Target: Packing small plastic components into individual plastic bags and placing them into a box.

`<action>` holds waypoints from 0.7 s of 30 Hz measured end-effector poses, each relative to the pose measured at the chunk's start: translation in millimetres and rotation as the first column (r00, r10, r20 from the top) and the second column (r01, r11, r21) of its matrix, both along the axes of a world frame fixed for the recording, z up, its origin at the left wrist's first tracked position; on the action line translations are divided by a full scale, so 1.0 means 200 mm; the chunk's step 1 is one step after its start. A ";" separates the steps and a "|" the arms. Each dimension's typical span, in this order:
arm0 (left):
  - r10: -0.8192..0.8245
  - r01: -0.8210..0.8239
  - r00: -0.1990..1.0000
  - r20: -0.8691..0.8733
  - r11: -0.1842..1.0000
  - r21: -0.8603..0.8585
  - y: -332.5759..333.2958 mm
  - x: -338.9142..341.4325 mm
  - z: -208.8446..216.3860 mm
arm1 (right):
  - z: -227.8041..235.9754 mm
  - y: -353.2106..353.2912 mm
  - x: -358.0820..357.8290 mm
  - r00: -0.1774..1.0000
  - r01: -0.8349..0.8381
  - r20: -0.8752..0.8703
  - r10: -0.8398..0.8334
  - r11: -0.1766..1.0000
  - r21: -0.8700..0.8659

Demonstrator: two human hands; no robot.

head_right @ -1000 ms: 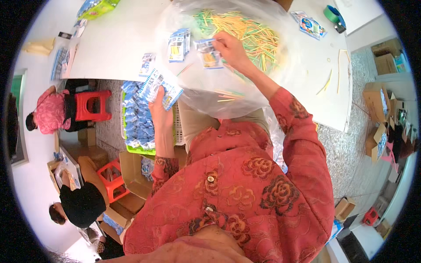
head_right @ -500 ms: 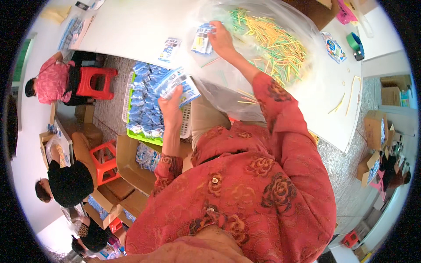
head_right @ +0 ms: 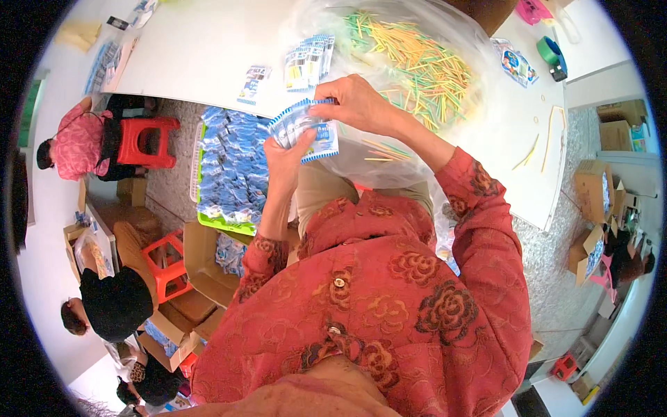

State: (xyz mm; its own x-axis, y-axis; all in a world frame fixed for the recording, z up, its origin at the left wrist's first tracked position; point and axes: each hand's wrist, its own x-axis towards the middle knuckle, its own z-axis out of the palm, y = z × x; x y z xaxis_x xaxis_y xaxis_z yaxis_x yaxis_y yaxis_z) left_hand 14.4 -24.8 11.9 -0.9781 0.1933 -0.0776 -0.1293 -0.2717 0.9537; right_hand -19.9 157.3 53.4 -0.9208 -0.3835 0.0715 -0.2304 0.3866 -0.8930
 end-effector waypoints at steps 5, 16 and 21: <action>-0.107 0.104 0.994 -0.010 0.979 -0.173 -0.01 0.02 0.04 | 0.08 0.04 0.07 0.991 0.035 -0.134 -0.019 0.992 0.119; -0.106 0.106 0.994 0.008 0.994 -0.021 0.08 0.02 0.08 | 0.16 0.09 0.17 0.990 0.116 -0.083 -0.114 0.993 0.019; -0.118 0.117 0.993 0.016 0.992 0.043 0.13 0.02 0.11 | 0.14 0.12 0.20 0.989 0.142 -0.029 -0.146 0.985 -0.096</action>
